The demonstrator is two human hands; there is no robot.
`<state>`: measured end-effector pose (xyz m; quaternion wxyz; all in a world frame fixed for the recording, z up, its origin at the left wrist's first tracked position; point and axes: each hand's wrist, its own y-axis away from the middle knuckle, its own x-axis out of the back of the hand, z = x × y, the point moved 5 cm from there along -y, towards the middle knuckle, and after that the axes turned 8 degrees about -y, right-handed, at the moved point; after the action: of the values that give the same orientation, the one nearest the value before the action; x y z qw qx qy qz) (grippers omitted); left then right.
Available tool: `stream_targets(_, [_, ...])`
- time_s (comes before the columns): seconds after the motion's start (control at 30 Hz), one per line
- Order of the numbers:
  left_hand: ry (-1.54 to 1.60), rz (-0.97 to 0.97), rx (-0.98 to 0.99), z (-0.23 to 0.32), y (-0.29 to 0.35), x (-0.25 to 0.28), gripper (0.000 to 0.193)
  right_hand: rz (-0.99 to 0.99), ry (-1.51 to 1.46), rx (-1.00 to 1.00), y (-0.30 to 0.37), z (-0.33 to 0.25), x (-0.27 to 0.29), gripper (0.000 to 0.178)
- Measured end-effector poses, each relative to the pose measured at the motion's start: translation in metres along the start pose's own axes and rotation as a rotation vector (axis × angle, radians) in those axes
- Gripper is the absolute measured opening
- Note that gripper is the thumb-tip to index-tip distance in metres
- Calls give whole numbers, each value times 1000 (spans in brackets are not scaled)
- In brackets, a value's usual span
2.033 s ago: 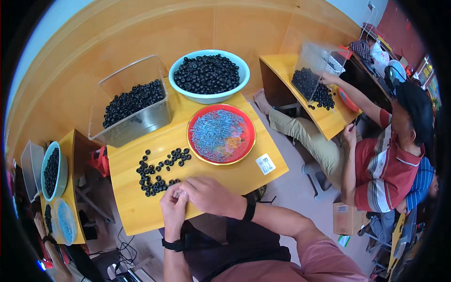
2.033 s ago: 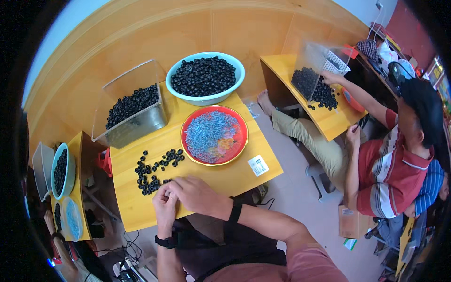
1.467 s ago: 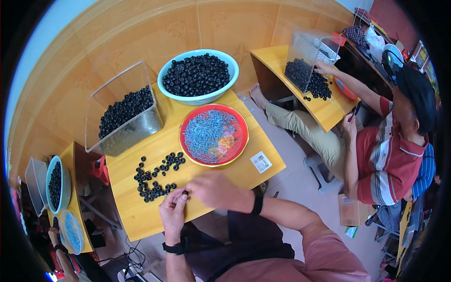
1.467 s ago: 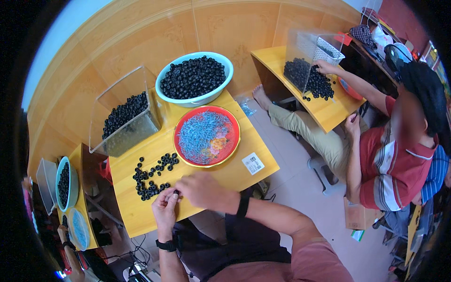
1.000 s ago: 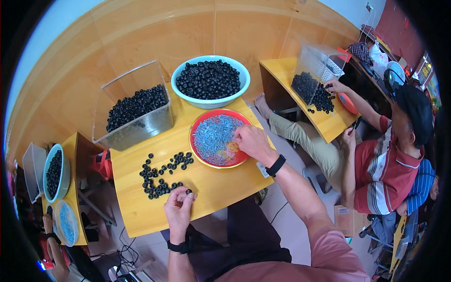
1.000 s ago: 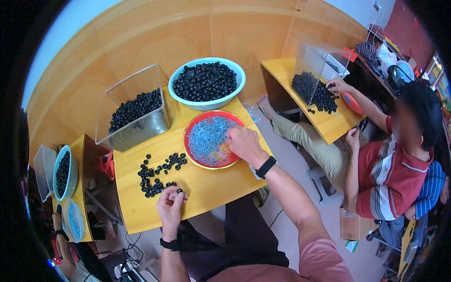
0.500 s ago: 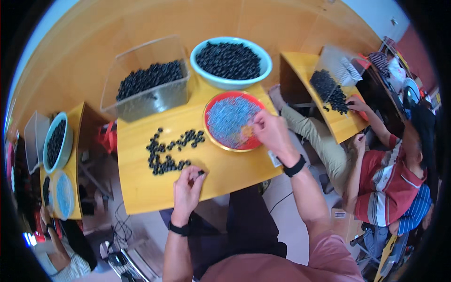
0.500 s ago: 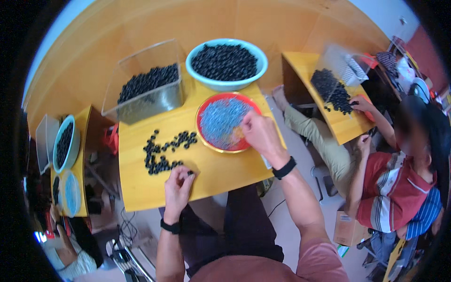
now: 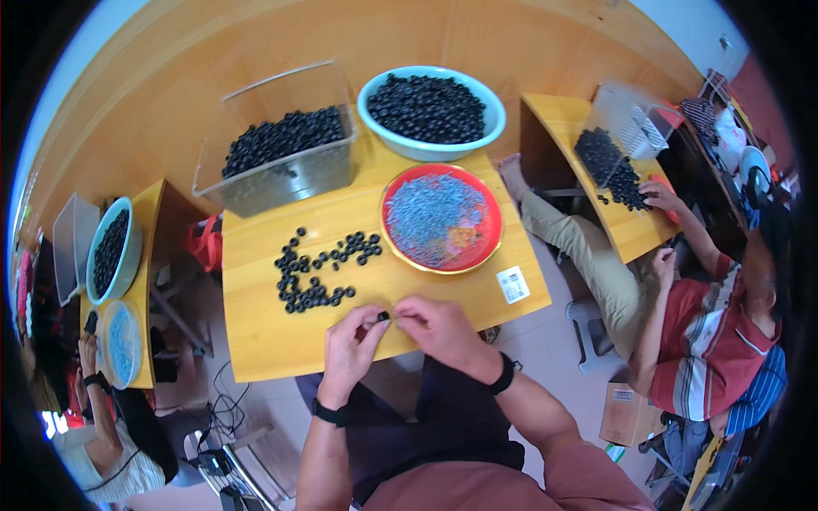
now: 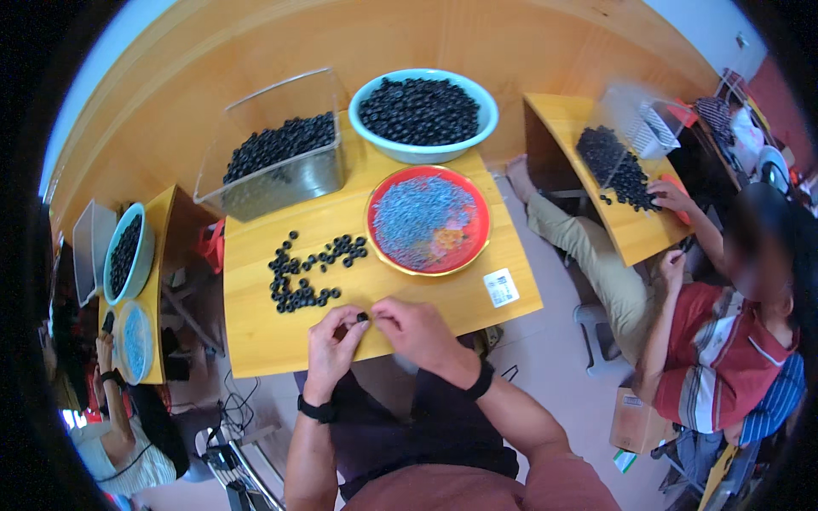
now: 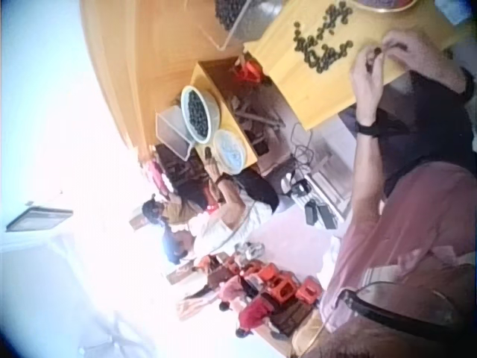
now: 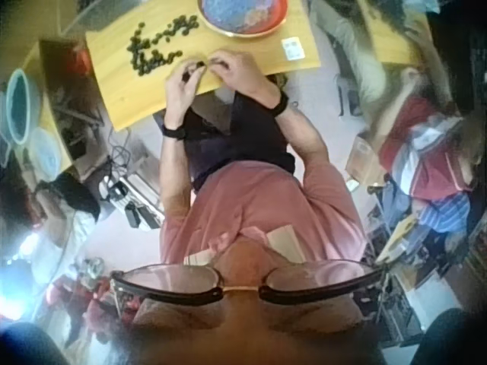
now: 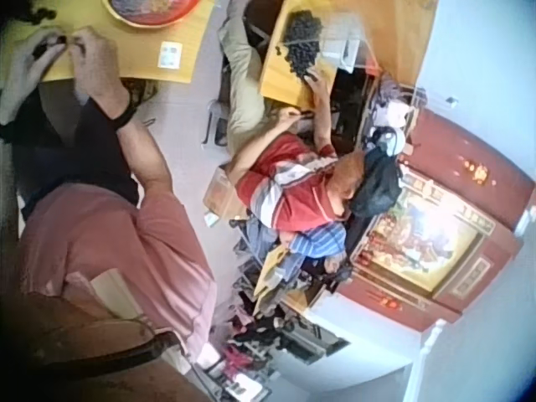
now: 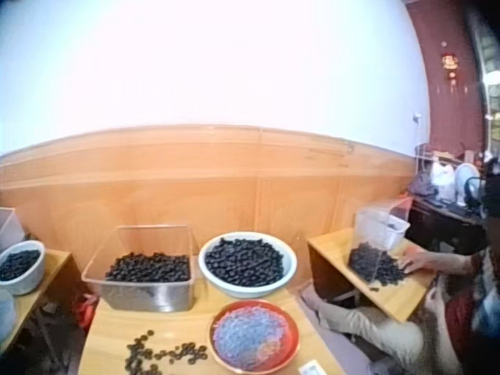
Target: Sorting and arranging small black rubber or plastic components into groups and containers.
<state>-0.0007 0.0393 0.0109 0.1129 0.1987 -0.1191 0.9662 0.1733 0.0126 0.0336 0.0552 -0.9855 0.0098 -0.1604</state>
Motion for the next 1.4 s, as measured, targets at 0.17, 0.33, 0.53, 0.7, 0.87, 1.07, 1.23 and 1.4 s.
stream_targets(0.17, [-1,-1,17,1,-1,-2,20,66,4,100,-1,12,2,13])
stream_targets(0.33, [-39,-2,8,4,-1,-1,20,138,37,85,-5,16,14,12])
stream_targets(0.53, [-1,-8,35,1,0,-2,20,175,-56,75,-3,16,21,9])
stream_targets(0.7, [-53,6,9,8,1,2,19,152,-83,24,1,9,23,10])
stream_targets(0.87, [-47,5,29,6,-2,-2,19,100,-117,53,3,1,15,12])
stream_targets(1.07, [-76,15,-46,6,-2,0,20,6,-10,115,0,-16,-3,11])
stream_targets(1.23, [-98,-4,-59,8,-3,-1,22,53,134,168,-1,-17,-2,11])
stream_targets(1.4, [-102,-10,-58,7,-1,2,22,36,118,137,-4,-20,-9,12])
